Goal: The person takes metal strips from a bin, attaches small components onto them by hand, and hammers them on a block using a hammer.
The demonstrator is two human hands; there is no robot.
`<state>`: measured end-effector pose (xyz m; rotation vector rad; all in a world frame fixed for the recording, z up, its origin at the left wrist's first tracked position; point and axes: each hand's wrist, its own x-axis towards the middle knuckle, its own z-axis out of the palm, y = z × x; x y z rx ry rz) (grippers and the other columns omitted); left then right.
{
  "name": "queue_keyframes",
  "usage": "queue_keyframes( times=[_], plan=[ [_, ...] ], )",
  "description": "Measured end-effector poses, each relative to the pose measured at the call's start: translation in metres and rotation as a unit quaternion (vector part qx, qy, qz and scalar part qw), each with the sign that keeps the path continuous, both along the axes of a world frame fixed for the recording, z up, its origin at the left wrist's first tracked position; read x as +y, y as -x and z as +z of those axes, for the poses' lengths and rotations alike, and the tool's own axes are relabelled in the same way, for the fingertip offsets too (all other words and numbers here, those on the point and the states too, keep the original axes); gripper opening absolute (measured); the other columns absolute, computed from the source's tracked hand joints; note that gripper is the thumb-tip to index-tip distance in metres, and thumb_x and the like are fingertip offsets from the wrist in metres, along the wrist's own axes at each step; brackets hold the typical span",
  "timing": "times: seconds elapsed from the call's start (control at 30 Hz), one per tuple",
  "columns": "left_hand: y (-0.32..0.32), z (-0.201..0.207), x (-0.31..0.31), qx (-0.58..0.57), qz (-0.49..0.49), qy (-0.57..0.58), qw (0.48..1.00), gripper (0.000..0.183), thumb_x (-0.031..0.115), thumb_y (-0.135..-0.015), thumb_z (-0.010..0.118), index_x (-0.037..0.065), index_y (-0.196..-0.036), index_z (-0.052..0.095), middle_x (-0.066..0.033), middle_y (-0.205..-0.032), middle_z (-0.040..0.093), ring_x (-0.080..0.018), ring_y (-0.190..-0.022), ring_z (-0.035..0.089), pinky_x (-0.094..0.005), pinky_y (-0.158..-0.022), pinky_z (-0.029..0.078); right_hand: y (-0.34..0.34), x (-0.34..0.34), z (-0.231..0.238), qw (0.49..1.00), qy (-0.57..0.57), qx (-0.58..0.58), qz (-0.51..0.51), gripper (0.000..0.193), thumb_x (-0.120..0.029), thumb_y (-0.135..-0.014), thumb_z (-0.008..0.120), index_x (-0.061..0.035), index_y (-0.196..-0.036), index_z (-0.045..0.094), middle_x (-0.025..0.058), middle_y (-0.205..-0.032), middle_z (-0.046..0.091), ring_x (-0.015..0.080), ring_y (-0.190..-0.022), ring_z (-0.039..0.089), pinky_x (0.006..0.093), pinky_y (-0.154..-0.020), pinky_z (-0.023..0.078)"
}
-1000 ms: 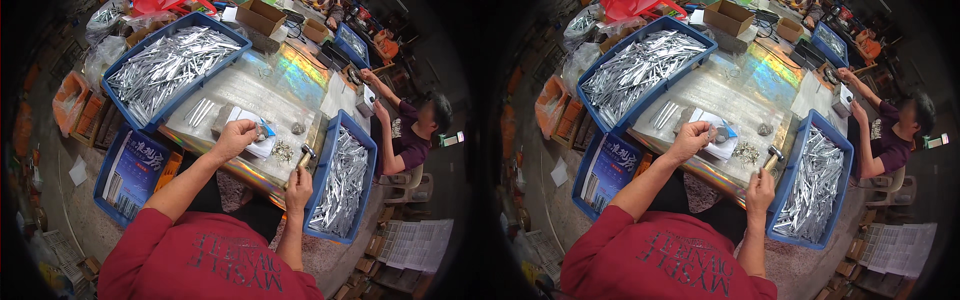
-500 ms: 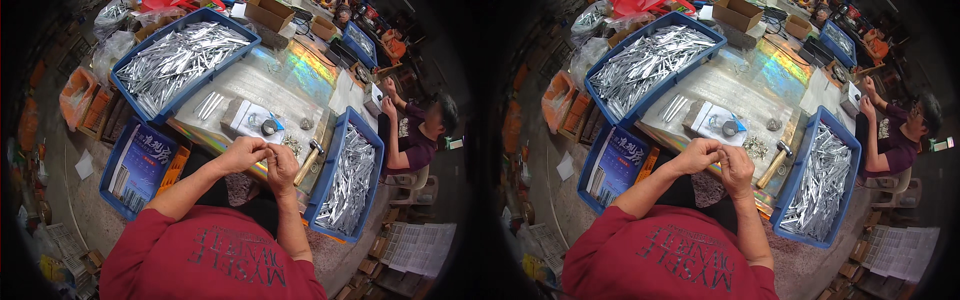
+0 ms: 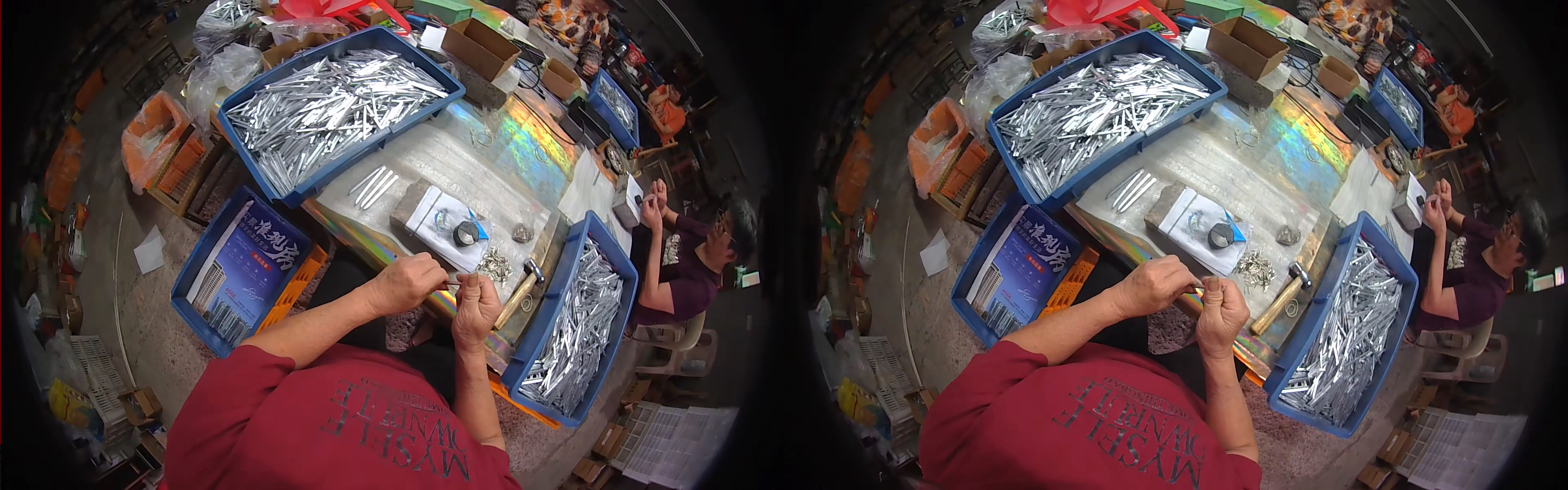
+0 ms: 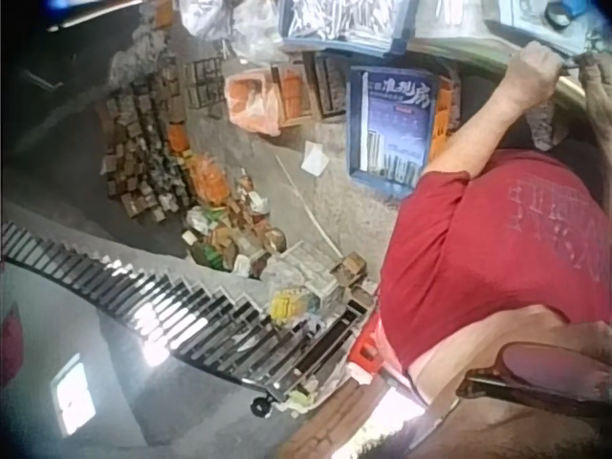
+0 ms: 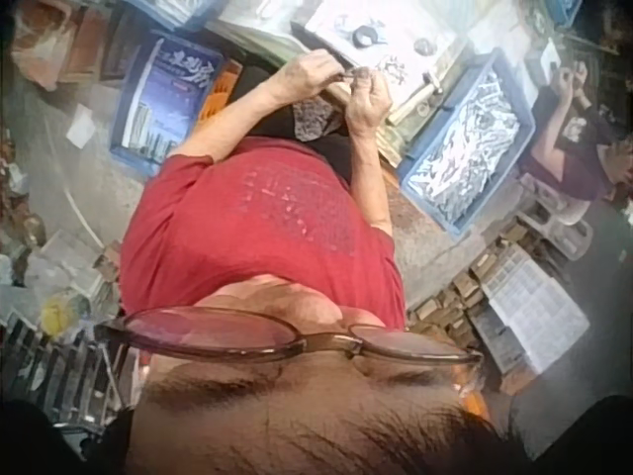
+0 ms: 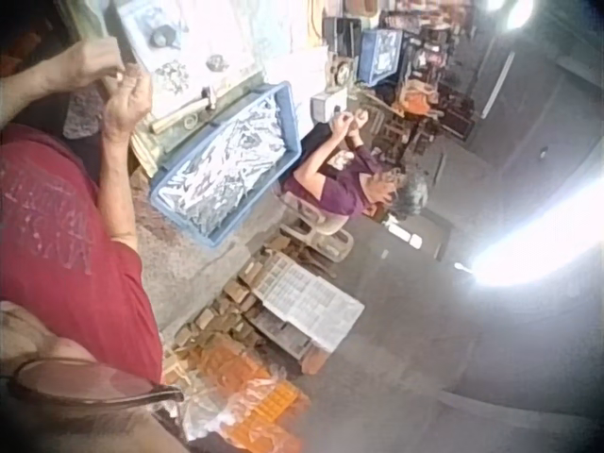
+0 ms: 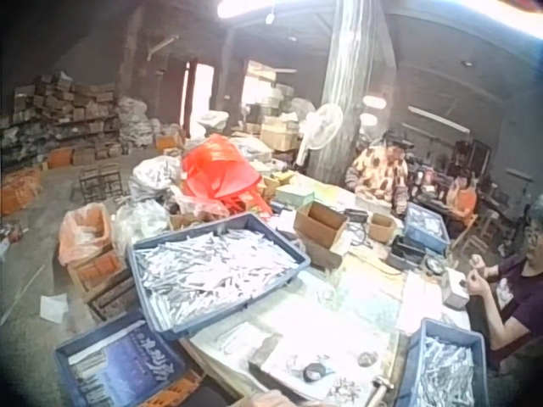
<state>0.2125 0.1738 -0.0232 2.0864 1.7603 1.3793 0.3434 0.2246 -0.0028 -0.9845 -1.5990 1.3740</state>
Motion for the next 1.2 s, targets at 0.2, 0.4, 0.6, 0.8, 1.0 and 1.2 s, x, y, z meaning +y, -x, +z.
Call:
queue_keyframes(
  times=[0.2, 0.4, 0.6, 0.8, 1.0, 1.2],
  plan=[
    [0.055, -0.001, -0.006, 0.016, 0.174, 0.033, 0.984, 0.006, 0.007, -0.07, 0.056, 0.002, -0.072, 0.054, -0.0133, -0.069, 0.054, -0.0288, -0.066, 0.054, -0.0367, -0.058, 0.044, 0.003, -0.012, 0.005, 0.997, 0.0, 0.011, 0.079, 0.031, -0.012, -0.083, 0.047, 0.0008, -0.111, 0.042, 0.0014, -0.074, 0.048, 0.004, -0.06, 0.041, 0.015, -0.049, 0.031],
    [0.112, -0.019, -0.003, 0.103, 0.324, 0.18, 0.923, 0.01, 0.011, -0.07, 0.056, 0.001, -0.071, 0.055, -0.015, -0.069, 0.056, -0.031, -0.065, 0.056, -0.0382, -0.059, 0.045, -0.01, -0.014, -0.012, 0.996, 0.058, 0.003, 0.07, 0.025, -0.011, -0.084, 0.045, 0.0008, -0.106, 0.046, 0.002, -0.071, 0.049, 0.0021, -0.05, 0.037, 0.014, -0.043, 0.029],
    [0.118, -0.024, 0.006, 0.132, 0.348, 0.247, 0.894, 0.017, 0.017, -0.069, 0.058, 0.0, -0.067, 0.055, -0.0174, -0.067, 0.057, -0.0313, -0.062, 0.058, -0.0365, -0.058, 0.047, -0.014, -0.015, -0.019, 0.996, 0.048, -0.016, 0.072, 0.022, -0.012, -0.085, 0.044, 0.0005, -0.102, 0.048, 0.0011, -0.067, 0.048, 0.0015, -0.048, 0.036, 0.0134, -0.041, 0.028],
    [0.106, 0.005, -0.009, 0.092, 0.33, 0.125, 0.931, 0.015, 0.017, -0.07, 0.058, 0.002, -0.07, 0.055, -0.0144, -0.068, 0.056, -0.0291, -0.064, 0.056, -0.036, -0.059, 0.045, -0.026, -0.014, -0.025, 0.994, 0.084, -0.009, 0.068, 0.019, -0.012, -0.085, 0.044, 0.0, -0.098, 0.05, -0.0001, -0.065, 0.048, 0.0017, -0.047, 0.036, 0.0137, -0.041, 0.028],
    [0.17, 0.028, -0.026, 0.081, 0.435, 0.115, 0.889, 0.012, 0.014, -0.07, 0.054, 0.002, -0.072, 0.053, -0.0157, -0.072, 0.055, -0.0312, -0.07, 0.055, -0.04, -0.063, 0.044, -0.037, -0.014, -0.036, 0.996, 0.069, -0.032, 0.053, 0.017, -0.011, -0.084, 0.046, 0.0004, -0.095, 0.052, -0.0015, -0.062, 0.047, 0.0015, -0.048, 0.037, 0.0146, -0.042, 0.029],
    [0.209, 0.007, -0.04, 0.12, 0.43, 0.317, 0.837, 0.017, 0.017, -0.065, 0.052, 0.002, -0.07, 0.056, -0.017, -0.071, 0.057, -0.0321, -0.07, 0.056, -0.0419, -0.065, 0.043, -0.029, -0.02, -0.031, 0.995, 0.053, -0.044, 0.072, 0.017, -0.012, -0.084, 0.046, 0.0004, -0.094, 0.053, -0.0014, -0.062, 0.048, 0.002, -0.049, 0.039, 0.0152, -0.042, 0.03]
  ],
)
